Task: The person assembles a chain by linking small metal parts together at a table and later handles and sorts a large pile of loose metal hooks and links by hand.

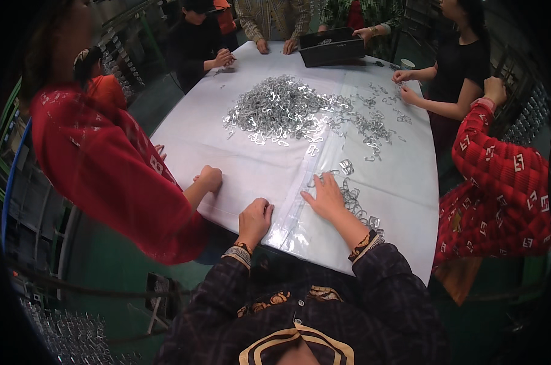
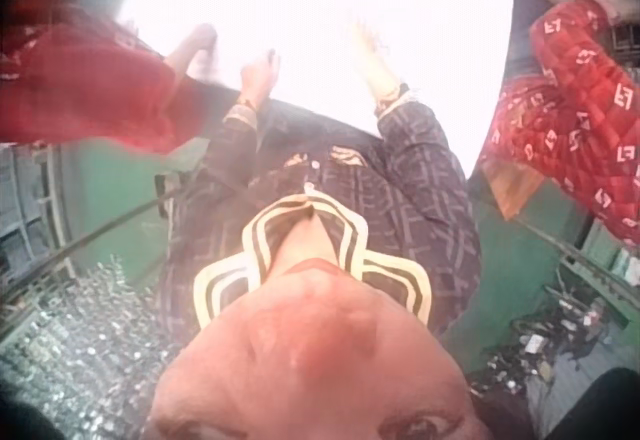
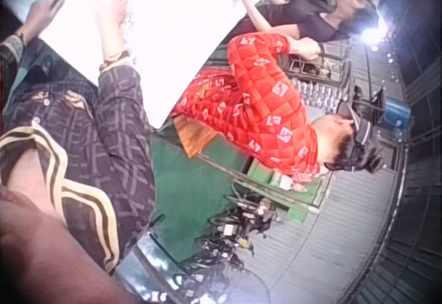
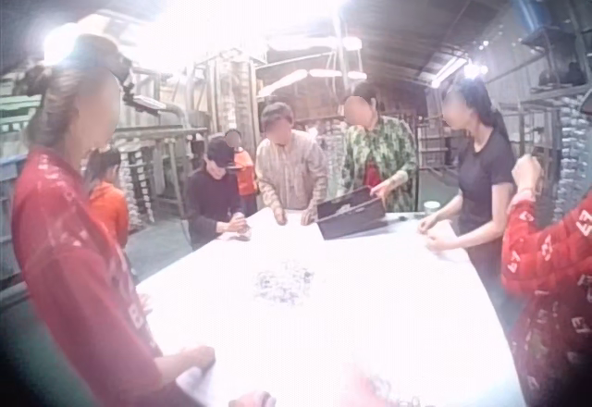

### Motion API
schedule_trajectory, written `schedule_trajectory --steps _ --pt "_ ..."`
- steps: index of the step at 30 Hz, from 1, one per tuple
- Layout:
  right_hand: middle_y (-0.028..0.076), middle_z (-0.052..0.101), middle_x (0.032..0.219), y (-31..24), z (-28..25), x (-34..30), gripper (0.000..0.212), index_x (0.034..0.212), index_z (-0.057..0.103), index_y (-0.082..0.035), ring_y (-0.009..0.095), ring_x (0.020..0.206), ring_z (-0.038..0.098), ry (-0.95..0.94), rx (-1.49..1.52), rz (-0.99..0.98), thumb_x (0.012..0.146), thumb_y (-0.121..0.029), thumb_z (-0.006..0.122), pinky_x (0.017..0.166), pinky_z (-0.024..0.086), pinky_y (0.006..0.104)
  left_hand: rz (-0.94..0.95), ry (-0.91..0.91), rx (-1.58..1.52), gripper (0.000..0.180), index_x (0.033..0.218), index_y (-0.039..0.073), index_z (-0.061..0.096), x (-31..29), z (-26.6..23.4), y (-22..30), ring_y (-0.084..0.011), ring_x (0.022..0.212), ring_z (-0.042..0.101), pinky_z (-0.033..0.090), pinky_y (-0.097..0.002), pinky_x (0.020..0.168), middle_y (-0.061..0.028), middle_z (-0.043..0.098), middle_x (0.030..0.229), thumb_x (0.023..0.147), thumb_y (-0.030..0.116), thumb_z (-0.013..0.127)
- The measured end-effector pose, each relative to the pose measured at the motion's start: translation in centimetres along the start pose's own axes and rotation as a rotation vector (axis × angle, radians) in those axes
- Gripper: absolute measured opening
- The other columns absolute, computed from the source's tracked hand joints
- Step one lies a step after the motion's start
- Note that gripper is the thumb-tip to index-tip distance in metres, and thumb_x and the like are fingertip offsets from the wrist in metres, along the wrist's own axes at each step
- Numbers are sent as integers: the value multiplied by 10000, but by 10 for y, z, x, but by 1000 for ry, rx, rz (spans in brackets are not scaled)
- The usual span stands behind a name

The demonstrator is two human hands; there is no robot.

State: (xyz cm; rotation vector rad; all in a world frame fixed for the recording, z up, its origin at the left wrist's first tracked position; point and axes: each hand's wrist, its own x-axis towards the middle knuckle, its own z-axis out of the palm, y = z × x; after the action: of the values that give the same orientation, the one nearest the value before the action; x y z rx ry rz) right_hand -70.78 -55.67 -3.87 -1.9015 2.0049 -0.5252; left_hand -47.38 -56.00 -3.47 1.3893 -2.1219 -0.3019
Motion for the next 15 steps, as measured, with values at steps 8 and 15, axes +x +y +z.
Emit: schedule_trajectory --steps 8,15 --pt "262 336 1420 9 8 1 743 1318 430 47 404 1358 240 292 -184 41 857 -524 548 1124 177 472 -22 33 23 148 821 60 575 -1 1 4 -326 720 610 471 -418 632 -117 616 782 862 193 624" --pt "255 310 1444 -13 22 -46 758 1357 407 9 382 1383 213 143 -23 -68 857 -545 541 1140 135 490 15 56 30 161 822 49 582 -1 10 -2 -326 677 614 474 -412 604 -124 622 758 865 197 631"
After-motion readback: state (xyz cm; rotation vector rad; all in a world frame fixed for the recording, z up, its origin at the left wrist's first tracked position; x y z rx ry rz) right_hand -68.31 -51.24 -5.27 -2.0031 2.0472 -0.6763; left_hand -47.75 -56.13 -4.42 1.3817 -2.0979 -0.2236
